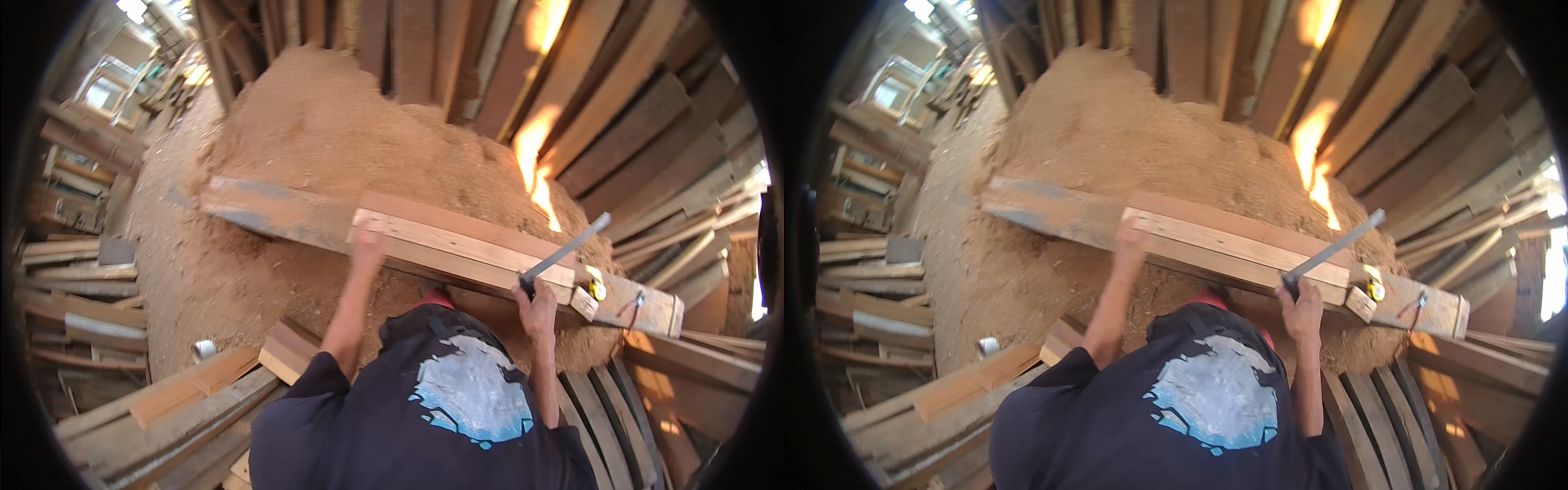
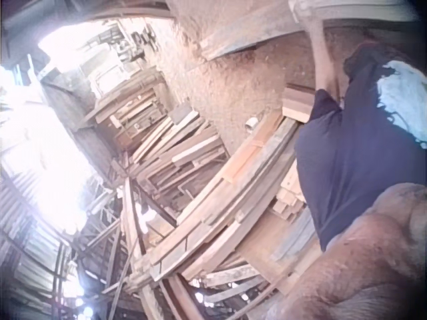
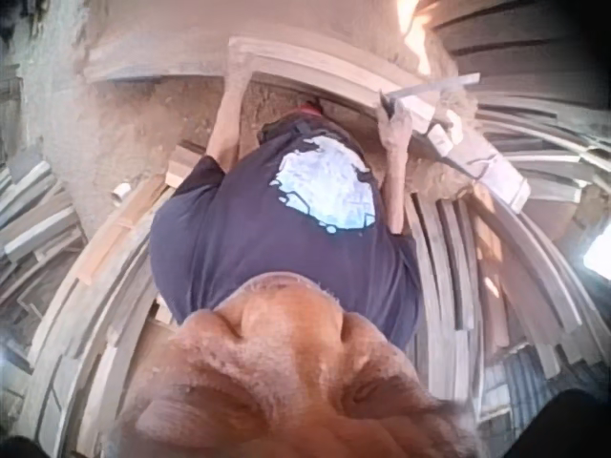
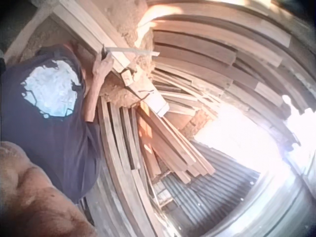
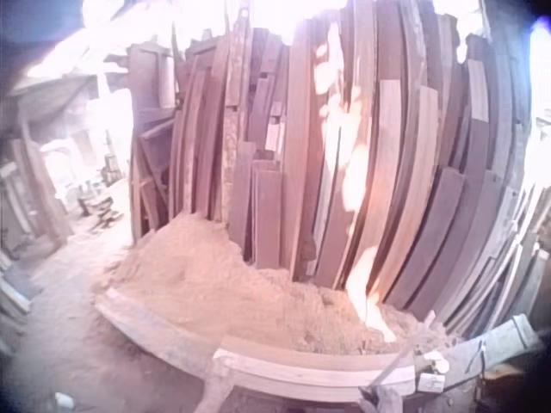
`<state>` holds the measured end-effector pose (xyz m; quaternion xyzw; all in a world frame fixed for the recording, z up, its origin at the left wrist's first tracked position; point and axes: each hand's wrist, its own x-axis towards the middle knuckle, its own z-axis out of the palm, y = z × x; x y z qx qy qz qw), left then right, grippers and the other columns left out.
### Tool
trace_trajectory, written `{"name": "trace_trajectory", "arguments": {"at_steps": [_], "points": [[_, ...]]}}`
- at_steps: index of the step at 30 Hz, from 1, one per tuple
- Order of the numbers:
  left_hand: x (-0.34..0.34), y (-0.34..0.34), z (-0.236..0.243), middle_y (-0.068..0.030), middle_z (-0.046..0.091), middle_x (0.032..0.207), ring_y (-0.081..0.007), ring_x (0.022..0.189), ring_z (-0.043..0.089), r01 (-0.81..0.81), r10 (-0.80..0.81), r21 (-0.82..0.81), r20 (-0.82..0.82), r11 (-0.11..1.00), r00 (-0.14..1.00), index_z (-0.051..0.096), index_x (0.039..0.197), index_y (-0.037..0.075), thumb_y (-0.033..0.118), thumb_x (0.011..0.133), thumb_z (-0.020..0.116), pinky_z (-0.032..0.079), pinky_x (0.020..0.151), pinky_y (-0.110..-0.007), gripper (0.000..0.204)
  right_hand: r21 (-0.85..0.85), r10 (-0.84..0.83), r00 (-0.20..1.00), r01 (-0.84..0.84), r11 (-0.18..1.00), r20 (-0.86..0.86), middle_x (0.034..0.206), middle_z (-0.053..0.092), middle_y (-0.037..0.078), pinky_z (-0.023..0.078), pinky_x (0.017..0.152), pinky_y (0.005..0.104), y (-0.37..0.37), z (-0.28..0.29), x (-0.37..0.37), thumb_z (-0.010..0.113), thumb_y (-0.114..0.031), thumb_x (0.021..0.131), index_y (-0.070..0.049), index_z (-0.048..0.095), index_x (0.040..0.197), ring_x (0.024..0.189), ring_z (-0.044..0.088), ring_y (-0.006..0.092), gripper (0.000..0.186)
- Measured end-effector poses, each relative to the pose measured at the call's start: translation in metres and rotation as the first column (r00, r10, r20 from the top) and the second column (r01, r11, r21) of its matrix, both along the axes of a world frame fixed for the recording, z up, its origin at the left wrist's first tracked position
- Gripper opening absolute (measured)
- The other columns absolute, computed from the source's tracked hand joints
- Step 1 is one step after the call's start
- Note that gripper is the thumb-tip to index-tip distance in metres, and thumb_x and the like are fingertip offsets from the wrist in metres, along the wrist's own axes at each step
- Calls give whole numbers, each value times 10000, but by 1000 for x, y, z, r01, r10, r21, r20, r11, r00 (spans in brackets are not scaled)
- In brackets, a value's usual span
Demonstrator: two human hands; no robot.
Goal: The person measures and marks wooden planks using a tape measure, a try square, and a pencil. They then smooth the wood with a sanding block and stack the finished pieces on the floor.
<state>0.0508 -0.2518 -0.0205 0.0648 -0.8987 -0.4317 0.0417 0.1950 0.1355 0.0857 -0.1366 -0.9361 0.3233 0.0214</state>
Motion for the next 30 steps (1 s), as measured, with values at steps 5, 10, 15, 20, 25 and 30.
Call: {"name": "trace_trajectory", "arguments": {"at_steps": [5,10,15,20,25,30], "points": [[-27,-96,-70,-120,645,1188,-233,1111,582,-355,263,256,334,899,905,625,1228,-22,264,997,621,450,999,-361,367,305,-506,861,494,814,-44,1005,658,280,452,879,551,96,-47,-8,667,-364,930,40,579,1064,992,600,475,435],[-25,-77,-67,11,607,983,-118,889,534,-550,367,405,448,730,816,655,1097,-2,275,1039,578,454,816,-273,293,397,-668,744,613,683,2,941,649,296,475,822,570,156,-90,6,683,-347,908,43,600,995,921,620,478,408],[-22,-86,-85,-51,649,1104,-155,1004,575,-455,267,447,422,770,866,625,1186,-9,299,1042,584,459,913,-329,342,283,-677,726,629,724,119,1022,653,327,492,904,549,167,-153,26,690,-337,889,58,615,1099,1020,628,492,454],[-21,-80,-96,-29,669,1027,-127,933,572,-467,339,489,329,737,881,668,1125,-33,275,1052,556,465,848,-295,335,129,-670,732,658,742,124,999,699,256,488,908,549,157,-161,18,697,-261,881,-21,658,1106,1002,652,469,332],[-23,-79,-108,-31,670,991,-129,901,572,-519,438,494,278,698,855,670,1100,-37,278,1045,562,469,829,-299,338,91,-555,820,547,832,140,954,695,265,502,845,538,159,-155,10,690,-255,867,-11,687,974,956,662,466,266],[-22,-74,-101,-69,669,1060,-158,958,583,-497,377,441,333,747,864,643,1160,-59,278,1039,564,479,874,-326,367,139,-533,819,514,846,212,981,685,307,493,879,553,160,-156,5,683,-285,860,9,696,979,1000,637,499,317]]}}
